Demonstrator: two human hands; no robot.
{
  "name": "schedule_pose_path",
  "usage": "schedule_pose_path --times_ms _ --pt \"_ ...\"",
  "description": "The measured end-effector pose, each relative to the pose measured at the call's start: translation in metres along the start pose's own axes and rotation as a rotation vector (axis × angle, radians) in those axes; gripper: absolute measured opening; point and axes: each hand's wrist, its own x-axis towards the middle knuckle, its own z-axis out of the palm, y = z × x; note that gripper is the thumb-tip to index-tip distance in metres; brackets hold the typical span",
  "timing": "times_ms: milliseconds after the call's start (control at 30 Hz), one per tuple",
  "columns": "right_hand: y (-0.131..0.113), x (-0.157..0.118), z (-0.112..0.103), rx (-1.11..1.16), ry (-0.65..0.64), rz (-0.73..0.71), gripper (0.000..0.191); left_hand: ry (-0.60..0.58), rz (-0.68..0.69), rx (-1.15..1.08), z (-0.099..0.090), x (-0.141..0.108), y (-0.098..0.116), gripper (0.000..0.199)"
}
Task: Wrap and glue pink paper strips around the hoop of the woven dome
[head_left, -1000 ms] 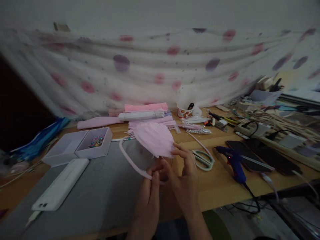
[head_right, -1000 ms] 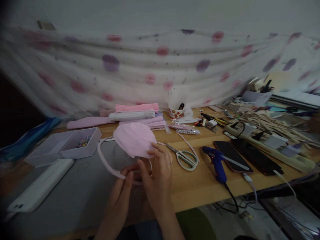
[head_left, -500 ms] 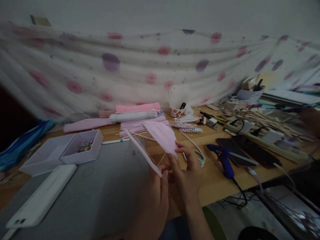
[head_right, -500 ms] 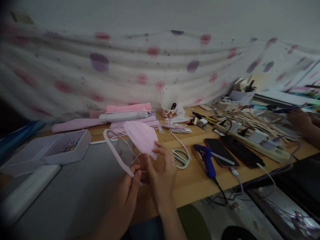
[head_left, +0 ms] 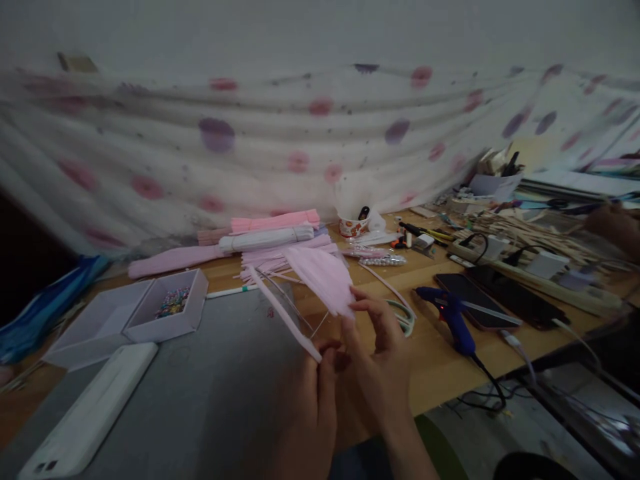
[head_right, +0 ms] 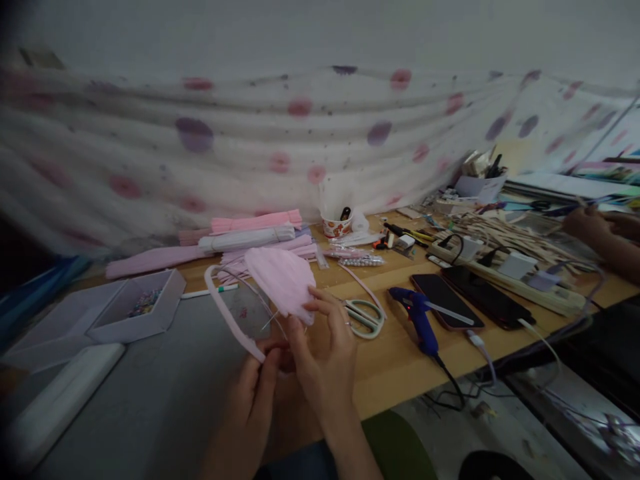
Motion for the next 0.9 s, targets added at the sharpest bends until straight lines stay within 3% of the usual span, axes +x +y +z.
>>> schedule_pose_path --times_ms 133,300,367,500,600,700,800,900 --pt "-0.018 0.01 -0.01 -0.093 -0.051 0.037 0.014 0.035 0.065 0.111 0.0 -0.013 -0.01 0.04" --pt "-0.039 0.02 -0.026 -0.339 -0.245 0.037 0.026 0.049 0.14 0.265 -0.003 -0.023 -0.027 0.04" --pt "-0.042 0.018 -0.032 -0.358 -0.267 0.049 0.024 0.037 0.183 0.314 -0.004 -0.024 -0.032 0.039" --pt "-0.038 0.009 -0.042 -0.292 -0.265 0.093 0.018 0.043 0.283 0.373 -0.001 -0.025 -0.04 0.04" --pt "-0.031 0.003 -0.048 -0.189 -0.217 0.171 0.032 0.07 0.399 0.418 0.006 -0.026 -0.042 0.041" --pt "-0.029 -0.001 -0.055 -0.197 -0.185 0.232 0.048 -0.025 0.425 0.531 0.013 -0.028 -0.037 0.046" --pt "-0.03 -0.001 -0.062 -0.26 -0.145 0.292 0.048 -0.152 0.446 0.708 0.019 -0.029 -0.027 0.051" --pt "-0.028 0.001 -0.067 -0.26 -0.164 0.374 0.04 -0.109 0.591 0.855 0.023 -0.029 -0.02 0.054"
